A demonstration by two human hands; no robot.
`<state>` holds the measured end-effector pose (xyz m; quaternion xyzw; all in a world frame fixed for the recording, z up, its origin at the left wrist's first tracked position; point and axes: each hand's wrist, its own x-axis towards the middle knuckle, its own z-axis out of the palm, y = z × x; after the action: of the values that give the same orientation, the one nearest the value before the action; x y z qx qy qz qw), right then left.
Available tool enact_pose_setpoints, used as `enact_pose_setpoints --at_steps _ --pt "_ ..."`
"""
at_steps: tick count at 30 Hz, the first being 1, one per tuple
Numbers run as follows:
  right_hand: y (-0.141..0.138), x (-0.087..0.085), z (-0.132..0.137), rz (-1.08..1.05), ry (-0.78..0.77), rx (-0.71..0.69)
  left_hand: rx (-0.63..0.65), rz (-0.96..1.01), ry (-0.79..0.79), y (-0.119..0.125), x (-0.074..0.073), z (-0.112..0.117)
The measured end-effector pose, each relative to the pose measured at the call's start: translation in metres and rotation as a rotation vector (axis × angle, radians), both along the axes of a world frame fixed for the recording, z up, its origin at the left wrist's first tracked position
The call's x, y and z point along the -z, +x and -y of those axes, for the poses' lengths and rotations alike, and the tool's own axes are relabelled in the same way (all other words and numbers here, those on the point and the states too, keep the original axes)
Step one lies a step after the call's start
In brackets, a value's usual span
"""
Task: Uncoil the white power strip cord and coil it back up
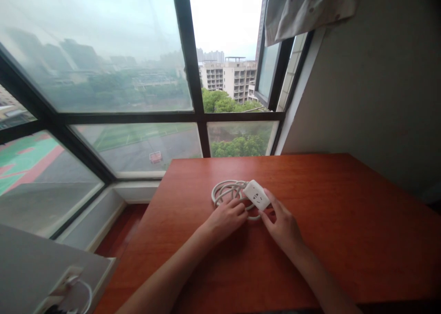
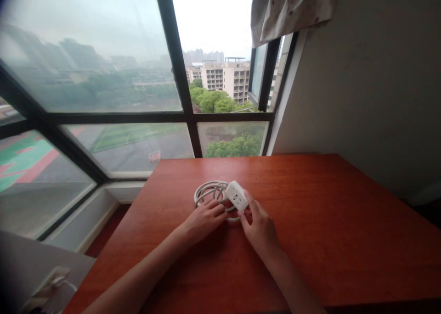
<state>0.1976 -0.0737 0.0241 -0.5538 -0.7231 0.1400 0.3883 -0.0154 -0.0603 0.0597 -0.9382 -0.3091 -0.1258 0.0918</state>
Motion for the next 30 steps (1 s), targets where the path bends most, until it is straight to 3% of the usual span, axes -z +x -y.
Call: enact_pose_setpoints --at_steps 7,13,20,25,30 --pt "-0.007 -0.002 0.008 0.181 0.149 -0.137 -0.017 0.251 -0.090 -0.001 0.004 -0.004" --pt "-0.007 -0.003 -0.001 0.323 0.276 -0.079 -0.039 0.525 -0.174 0.002 0.005 -0.010" --pt "-0.007 -0.017 -0.006 0.472 0.272 -0.123 -0.035 0.717 -0.230 0.001 -0.004 -0.020" --pt "-0.004 -0.026 -0.009 0.437 0.244 -0.134 -0.046 0.763 -0.243 0.004 -0.008 -0.022" --pt "-0.002 -0.025 -0.010 0.349 0.210 -0.166 -0.072 0.781 -0.274 0.005 -0.005 -0.021"
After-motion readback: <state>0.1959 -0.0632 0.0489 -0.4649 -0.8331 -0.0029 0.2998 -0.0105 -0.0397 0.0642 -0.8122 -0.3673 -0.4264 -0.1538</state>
